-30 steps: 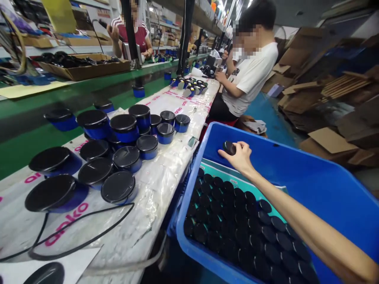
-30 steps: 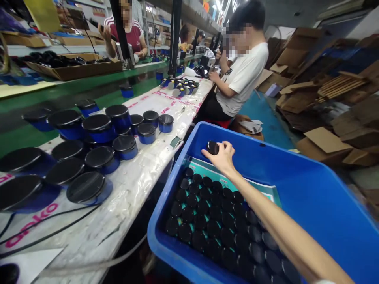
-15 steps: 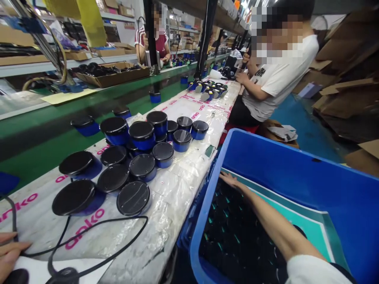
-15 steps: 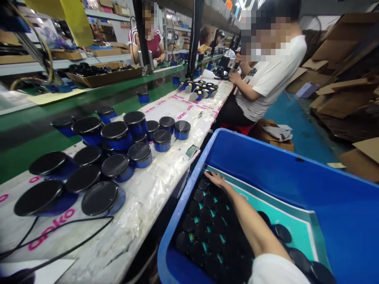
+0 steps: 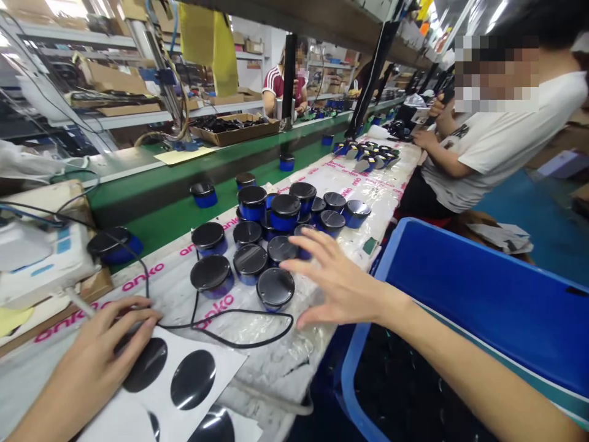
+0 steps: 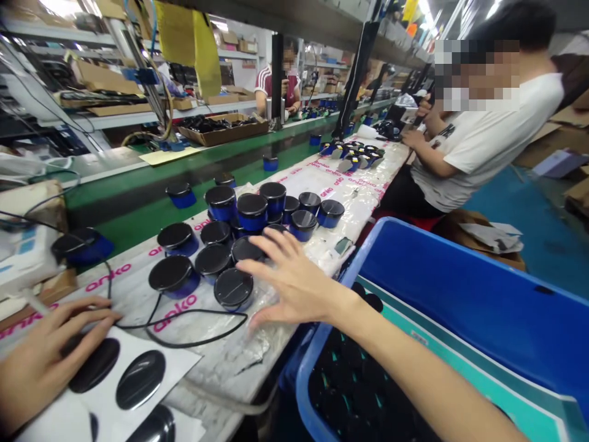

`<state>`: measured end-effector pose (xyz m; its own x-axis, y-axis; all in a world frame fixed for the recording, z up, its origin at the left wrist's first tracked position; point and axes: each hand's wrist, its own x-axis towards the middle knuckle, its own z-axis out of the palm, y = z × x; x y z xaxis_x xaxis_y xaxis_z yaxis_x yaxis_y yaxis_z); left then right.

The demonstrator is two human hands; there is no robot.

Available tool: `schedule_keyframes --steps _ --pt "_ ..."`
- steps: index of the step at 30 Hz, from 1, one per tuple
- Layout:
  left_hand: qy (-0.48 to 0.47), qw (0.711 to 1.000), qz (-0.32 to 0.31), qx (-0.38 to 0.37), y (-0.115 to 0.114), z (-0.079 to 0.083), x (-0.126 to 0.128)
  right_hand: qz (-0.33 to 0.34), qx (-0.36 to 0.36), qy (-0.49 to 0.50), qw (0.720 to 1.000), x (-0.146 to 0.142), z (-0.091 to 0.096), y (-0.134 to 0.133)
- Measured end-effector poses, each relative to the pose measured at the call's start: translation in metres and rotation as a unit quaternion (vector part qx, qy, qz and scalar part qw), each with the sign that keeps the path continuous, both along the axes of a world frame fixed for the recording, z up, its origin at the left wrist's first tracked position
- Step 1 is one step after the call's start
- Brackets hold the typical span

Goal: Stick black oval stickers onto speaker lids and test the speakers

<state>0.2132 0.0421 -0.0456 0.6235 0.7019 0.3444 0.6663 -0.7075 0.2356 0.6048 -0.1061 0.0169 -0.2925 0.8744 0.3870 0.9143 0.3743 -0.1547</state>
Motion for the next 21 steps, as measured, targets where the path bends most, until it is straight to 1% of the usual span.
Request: schedule_keyframes --steps 1,2,3,5,8,12,17,19,21 --pt "-0.006 1.0 -0.012 -0.011 -0.001 0.002 0.001 0.056 -0.034 -0.044 0.997 -0.011 0.004 0.01" --pt "-0.014 1.0 -0.016 -0.017 -0.003 0.004 0.003 0.087 -0.059 -0.072 0.992 -0.017 0.006 0.02" --pt "-0.02 1.0 -0.014 -0.019 -0.004 0.007 0.004 0.096 -0.074 -0.082 0.989 -0.02 0.008 0.028" --pt "-0.02 0.999 -0.007 -0.032 -0.006 0.01 0.005 0.098 -0.082 -0.078 0.989 -0.02 0.008 0.039" --pt "-0.015 0.999 0.001 -0.052 -0.007 0.012 0.006 0.104 -0.055 -0.065 0.991 -0.018 0.008 0.041" --pt "-0.011 0.998 0.0 -0.065 -0.006 0.01 0.007 0.134 -0.035 -0.081 0.987 -0.019 0.01 0.042" --pt "-0.026 0.999 -0.009 -0.037 -0.004 0.009 0.007 0.189 -0.019 -0.083 0.978 -0.027 0.011 0.057" --pt "-0.031 0.999 -0.017 -0.031 -0.002 0.007 0.004 0.203 0.006 -0.116 0.972 -0.036 0.011 0.06" --pt "-0.025 0.999 -0.027 -0.027 0.001 0.003 0.0 0.225 0.037 -0.169 0.959 -0.043 0.011 0.059"
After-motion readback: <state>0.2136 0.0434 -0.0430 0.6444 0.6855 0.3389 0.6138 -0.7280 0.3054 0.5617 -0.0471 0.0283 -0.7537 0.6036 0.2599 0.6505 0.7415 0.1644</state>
